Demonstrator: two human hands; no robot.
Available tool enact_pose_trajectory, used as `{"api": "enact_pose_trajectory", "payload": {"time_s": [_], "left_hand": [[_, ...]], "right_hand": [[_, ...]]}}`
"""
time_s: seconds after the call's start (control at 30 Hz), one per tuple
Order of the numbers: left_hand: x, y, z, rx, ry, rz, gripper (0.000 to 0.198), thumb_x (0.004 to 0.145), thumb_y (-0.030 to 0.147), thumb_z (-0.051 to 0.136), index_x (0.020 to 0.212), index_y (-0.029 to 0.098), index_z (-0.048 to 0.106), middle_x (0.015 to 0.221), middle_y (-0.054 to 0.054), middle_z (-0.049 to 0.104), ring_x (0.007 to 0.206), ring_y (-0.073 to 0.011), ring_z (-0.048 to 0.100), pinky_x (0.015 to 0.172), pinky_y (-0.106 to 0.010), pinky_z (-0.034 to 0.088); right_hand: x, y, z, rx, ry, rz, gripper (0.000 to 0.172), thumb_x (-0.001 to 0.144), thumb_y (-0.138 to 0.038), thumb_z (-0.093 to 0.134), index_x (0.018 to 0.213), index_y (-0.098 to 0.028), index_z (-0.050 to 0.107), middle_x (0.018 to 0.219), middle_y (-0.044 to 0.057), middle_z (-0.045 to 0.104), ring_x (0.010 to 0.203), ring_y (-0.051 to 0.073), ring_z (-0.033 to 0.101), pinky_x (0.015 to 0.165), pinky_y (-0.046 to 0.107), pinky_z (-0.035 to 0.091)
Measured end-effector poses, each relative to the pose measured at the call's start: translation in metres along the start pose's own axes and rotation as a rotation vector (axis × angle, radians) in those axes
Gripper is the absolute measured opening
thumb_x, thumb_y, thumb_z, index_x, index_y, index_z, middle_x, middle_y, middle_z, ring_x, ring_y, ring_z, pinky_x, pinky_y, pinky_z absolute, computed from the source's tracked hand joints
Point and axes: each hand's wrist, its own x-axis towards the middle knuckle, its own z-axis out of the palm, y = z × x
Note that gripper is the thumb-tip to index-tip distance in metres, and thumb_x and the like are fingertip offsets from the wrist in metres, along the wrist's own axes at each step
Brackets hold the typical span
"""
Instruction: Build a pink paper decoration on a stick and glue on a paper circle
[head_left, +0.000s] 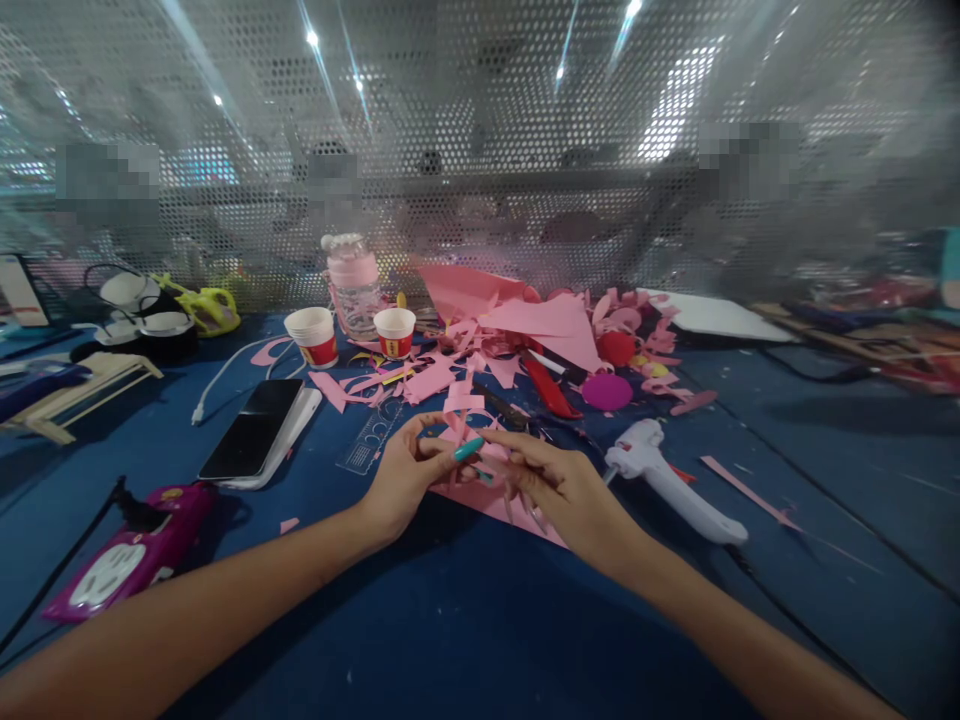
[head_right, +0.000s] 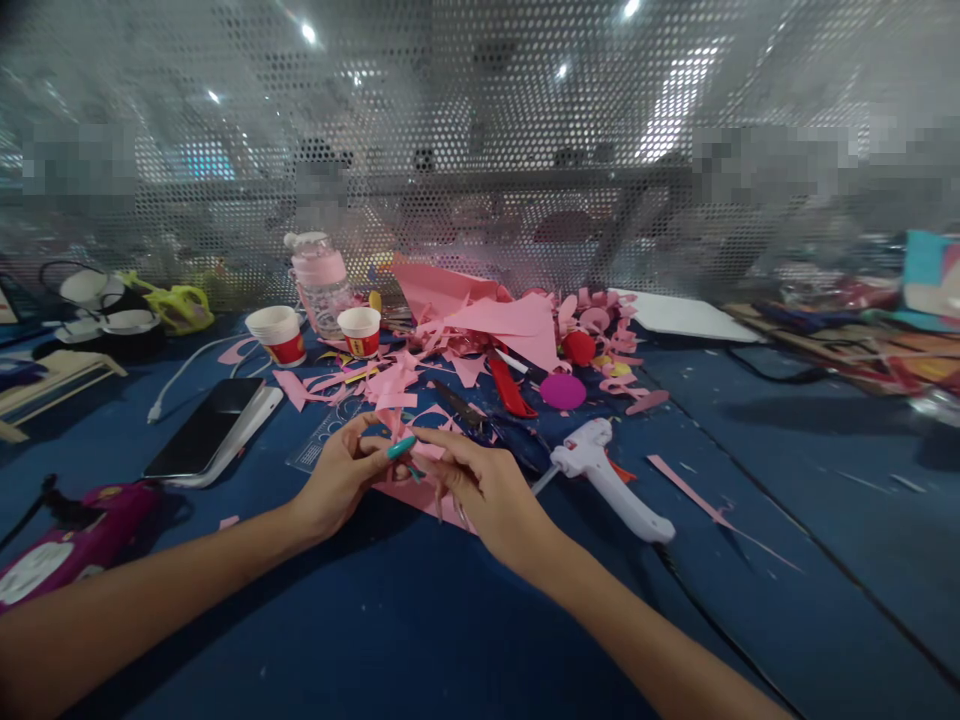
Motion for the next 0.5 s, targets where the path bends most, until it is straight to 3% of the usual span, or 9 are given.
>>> {"api": "enact_pose_trajectory", "payload": {"time_s": [0.17, 0.5], "left_hand": [[-0.0008, 0.0000, 0.0004, -0.029, -0.006, 0.004, 0.043, 0.065, 0.022, 0.074, 0.095, 0.016, 0.044, 0.062, 0.001, 0.069, 0.055, -0.0132, 0.067, 0.060, -0.023, 0.053], [0.0000, -0.0016, 0.0003, -0.030, 0.003, 0.002, 0.041, 0.066, 0.022, 0.074, 0.091, 0.018, 0.041, 0.063, 0.001, 0.070, 0.054, -0.0127, 0.067, 0.057, -0.021, 0.053]], "right_hand": [[0.0018, 0.0067, 0.0012, 0.126, 0.006, 0.047, 0.038, 0.084, -0.037, 0.049, 0.117, -0.020, 0.058, 0.069, 0.001, 0.059, 0.058, 0.011, 0.050, 0.054, 0.023, 0.041], [0.0030, 0.0103, 0.0053, 0.237, -0.011, 0.049, 0.039, 0.083, -0.042, 0.050, 0.116, -0.022, 0.060, 0.060, -0.001, 0.054, 0.052, 0.009, 0.045, 0.046, 0.021, 0.035]]}}
